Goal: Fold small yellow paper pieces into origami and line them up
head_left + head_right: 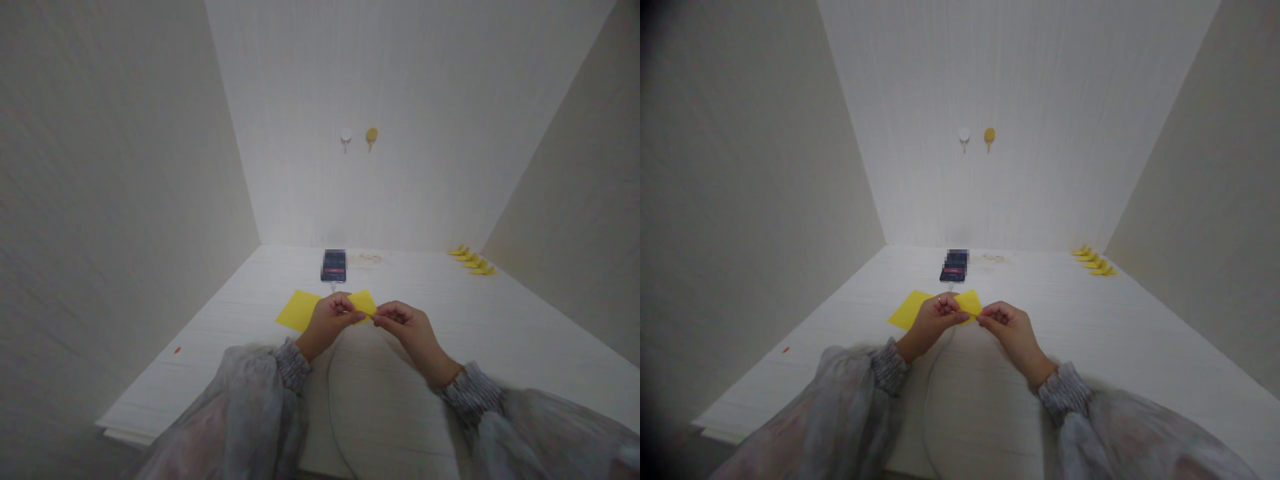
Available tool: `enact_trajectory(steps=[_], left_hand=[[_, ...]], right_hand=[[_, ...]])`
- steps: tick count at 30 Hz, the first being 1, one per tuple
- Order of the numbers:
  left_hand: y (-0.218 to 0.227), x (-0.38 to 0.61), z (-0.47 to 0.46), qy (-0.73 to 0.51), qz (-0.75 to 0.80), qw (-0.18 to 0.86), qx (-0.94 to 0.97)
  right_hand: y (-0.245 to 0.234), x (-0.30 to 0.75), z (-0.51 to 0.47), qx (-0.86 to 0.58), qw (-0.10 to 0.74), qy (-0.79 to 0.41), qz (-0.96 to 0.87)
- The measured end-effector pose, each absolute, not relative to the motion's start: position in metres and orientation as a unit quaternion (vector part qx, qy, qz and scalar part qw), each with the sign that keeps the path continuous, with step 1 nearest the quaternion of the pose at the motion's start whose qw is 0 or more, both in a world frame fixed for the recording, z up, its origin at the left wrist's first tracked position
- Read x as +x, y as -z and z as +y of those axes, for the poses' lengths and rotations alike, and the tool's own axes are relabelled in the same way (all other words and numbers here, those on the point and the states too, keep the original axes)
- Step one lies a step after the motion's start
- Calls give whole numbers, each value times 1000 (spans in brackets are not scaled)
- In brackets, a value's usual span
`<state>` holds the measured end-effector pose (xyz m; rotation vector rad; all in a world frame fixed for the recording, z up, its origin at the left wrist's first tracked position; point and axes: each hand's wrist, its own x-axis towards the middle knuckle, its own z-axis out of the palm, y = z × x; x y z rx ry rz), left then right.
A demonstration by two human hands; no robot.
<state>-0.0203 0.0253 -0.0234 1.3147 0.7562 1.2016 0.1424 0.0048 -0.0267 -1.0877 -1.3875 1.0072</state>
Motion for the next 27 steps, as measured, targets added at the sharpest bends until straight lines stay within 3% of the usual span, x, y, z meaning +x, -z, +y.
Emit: enact_trajectory(steps=[9, 27], left_hand=[[19, -20, 23, -527, 282, 573, 561], [12, -18, 19, -524, 361, 552, 539]], right_hand=[[26, 144, 3, -443, 524, -409, -601], [21, 142, 0, -440, 535, -416, -590]])
